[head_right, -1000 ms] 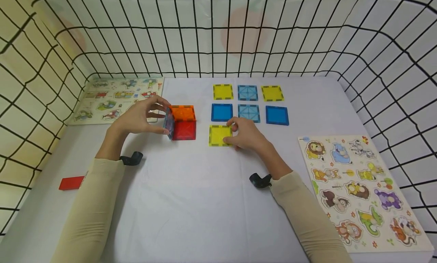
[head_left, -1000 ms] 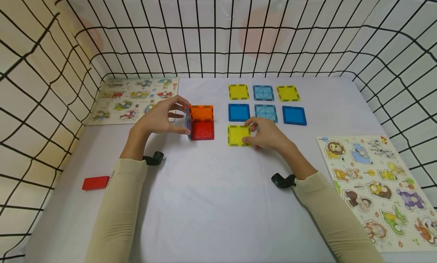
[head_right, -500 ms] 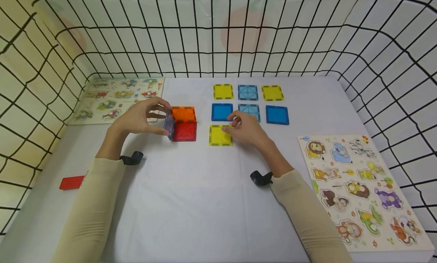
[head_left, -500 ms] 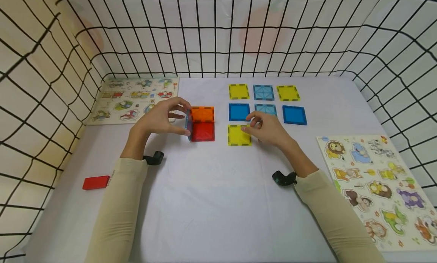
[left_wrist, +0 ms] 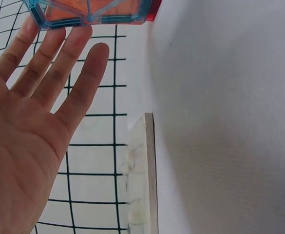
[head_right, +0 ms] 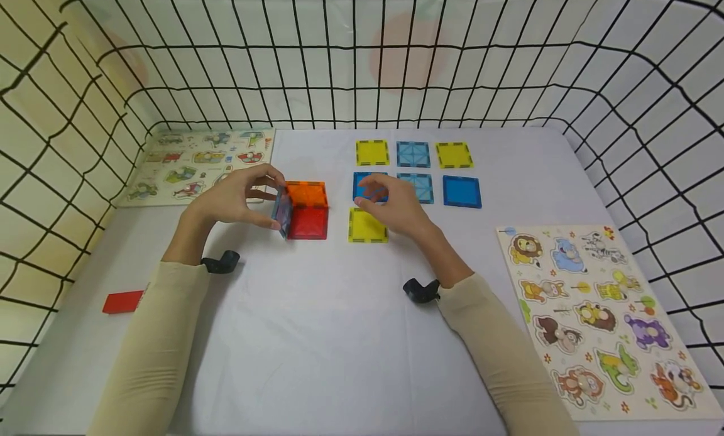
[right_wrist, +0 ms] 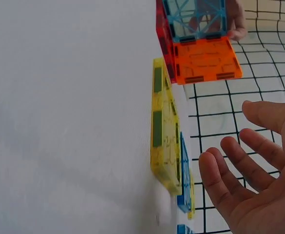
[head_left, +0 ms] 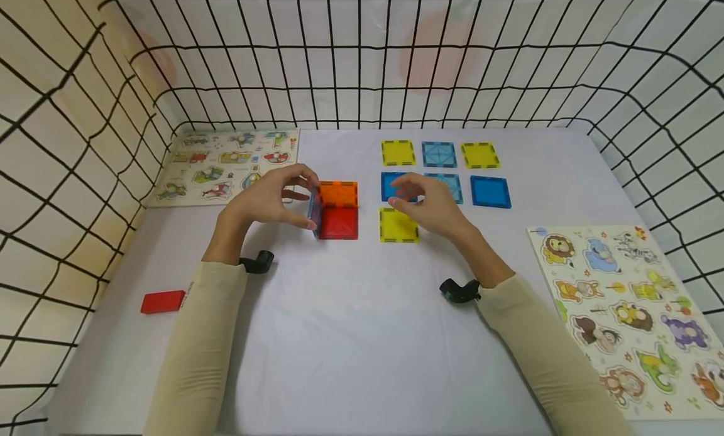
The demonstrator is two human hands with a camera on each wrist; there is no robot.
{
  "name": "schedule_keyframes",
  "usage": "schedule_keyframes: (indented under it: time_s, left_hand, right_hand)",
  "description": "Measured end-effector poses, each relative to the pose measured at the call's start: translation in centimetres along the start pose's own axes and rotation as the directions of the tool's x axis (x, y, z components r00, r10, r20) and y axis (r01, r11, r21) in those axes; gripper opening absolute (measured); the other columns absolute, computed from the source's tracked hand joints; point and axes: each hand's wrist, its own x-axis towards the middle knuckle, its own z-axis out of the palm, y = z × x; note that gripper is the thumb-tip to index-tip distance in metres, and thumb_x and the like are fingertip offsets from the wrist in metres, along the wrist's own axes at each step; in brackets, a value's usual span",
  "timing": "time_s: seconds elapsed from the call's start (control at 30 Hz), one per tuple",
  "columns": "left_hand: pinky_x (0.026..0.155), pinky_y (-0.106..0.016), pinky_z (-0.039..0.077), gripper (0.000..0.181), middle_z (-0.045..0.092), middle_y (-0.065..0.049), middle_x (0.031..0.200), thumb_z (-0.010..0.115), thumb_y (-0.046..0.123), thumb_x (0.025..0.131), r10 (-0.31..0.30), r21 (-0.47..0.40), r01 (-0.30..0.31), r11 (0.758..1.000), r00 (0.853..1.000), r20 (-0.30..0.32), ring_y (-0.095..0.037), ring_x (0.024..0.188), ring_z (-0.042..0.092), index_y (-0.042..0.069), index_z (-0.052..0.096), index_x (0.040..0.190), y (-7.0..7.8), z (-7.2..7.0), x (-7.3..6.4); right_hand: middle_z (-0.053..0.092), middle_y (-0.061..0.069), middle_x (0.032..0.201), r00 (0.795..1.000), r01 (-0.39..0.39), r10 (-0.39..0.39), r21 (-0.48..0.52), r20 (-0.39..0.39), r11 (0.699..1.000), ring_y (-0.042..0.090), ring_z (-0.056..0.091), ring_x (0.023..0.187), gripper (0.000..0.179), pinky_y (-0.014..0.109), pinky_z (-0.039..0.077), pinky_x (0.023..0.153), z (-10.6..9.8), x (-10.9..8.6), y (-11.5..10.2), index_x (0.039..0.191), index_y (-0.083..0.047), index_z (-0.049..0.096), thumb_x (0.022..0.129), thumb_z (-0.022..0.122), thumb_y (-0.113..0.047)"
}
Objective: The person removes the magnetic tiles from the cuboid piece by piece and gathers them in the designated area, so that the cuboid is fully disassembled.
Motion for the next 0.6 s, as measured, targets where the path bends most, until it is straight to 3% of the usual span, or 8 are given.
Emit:
schedule_keyframes:
  time_s: [0.4, 0.6]
  left_hand:
    - [0.104, -0.043, 0.055, 0.074, 0.060, -0.006, 0.124, 0.102, 0.014, 0.061, 0.051, -0.005, -0.051, 0.999, 0.998, 0.039, -0.023, 0.118, 0.062, 0.007, 0.059, 0.120, 0.0, 0.1, 0.2]
    - [0.104, -0.043, 0.055, 0.073, 0.061, -0.008, 0.124, 0.102, 0.014, 0.060, 0.052, -0.005, -0.052, 0.999, 0.998, 0.040, -0.023, 0.118, 0.062, 0.009, 0.059, 0.120, 0.0, 0.1, 0.2]
  right_hand:
    - [0.068, 0.011, 0.130, 0.996, 0.088, -0.091, 0.108, 0.021, 0.990, 0.028, 0.064, 0.117, 0.045, 0.047, 0.056, 0.100, 1.6, 1.0, -1.3, 0.137, -0.016, 0.062, 0.097, 0.072, -0.032]
    - [0.067, 0.012, 0.133, 0.992, 0.120, -0.123, 0.112, 0.023, 0.986, 0.029, 0.063, 0.120, 0.044, 0.046, 0.056, 0.100, 2.3, 1.4, -1.5, 0.139, -0.019, 0.061, 0.097, 0.072, -0.031]
